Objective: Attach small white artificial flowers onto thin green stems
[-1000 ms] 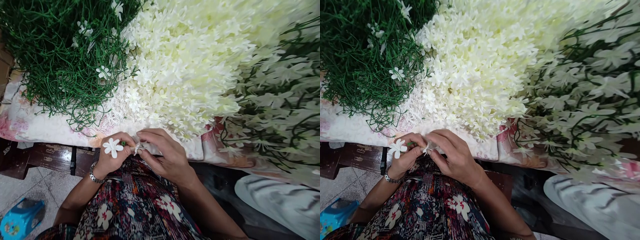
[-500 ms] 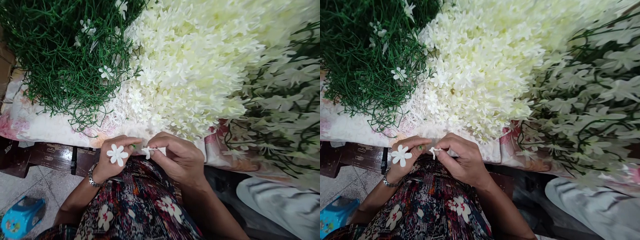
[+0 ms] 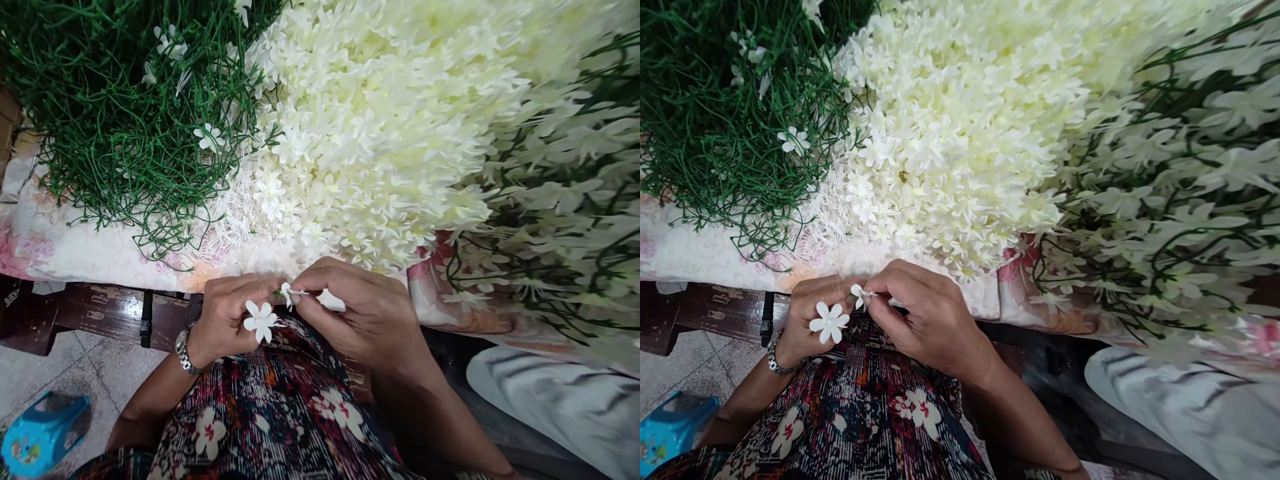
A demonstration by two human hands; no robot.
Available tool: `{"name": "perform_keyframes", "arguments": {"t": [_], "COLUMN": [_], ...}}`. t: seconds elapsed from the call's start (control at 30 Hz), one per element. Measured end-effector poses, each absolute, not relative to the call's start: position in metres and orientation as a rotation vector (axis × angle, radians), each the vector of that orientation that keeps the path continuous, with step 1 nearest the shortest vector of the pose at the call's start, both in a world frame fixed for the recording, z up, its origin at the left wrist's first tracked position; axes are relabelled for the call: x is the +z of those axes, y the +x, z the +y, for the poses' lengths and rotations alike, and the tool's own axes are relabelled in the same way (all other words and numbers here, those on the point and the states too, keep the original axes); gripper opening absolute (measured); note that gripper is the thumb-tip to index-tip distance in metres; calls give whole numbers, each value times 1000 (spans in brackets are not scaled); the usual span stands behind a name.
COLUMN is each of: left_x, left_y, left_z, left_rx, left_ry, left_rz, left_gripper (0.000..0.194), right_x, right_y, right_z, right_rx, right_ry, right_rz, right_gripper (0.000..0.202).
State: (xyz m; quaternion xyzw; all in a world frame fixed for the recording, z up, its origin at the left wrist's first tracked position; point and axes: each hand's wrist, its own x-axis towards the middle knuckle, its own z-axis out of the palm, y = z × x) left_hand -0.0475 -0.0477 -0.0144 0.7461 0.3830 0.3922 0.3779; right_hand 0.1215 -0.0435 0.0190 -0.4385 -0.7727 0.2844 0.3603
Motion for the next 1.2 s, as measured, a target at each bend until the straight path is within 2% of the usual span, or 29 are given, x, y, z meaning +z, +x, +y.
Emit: {"name": "perform_keyframes", "arguments": {"t": [0.3, 0.47, 0.63, 1.2], "left_x": [-13, -19, -20, -18], "left_y": [-46, -42, -40, -40], "left_z": [-44, -42, -40, -38], "left_rx": [862, 932, 934, 877], "left_ry": [2027, 1961, 1960, 2009], "left_rz": [1039, 1048, 1030, 999], "left_gripper": [20, 20, 12, 12], "right_x": [13, 4, 1, 0], "right_y": [122, 121, 121, 121], "right_z": [-44, -43, -41, -43], "right_rx": [651, 630, 635, 696], "right_ry": [-1140, -1124, -1105, -1173], "right_rz": [-2080, -2025, -2016, -2028], "right_gripper": [13, 14, 15, 13]}}
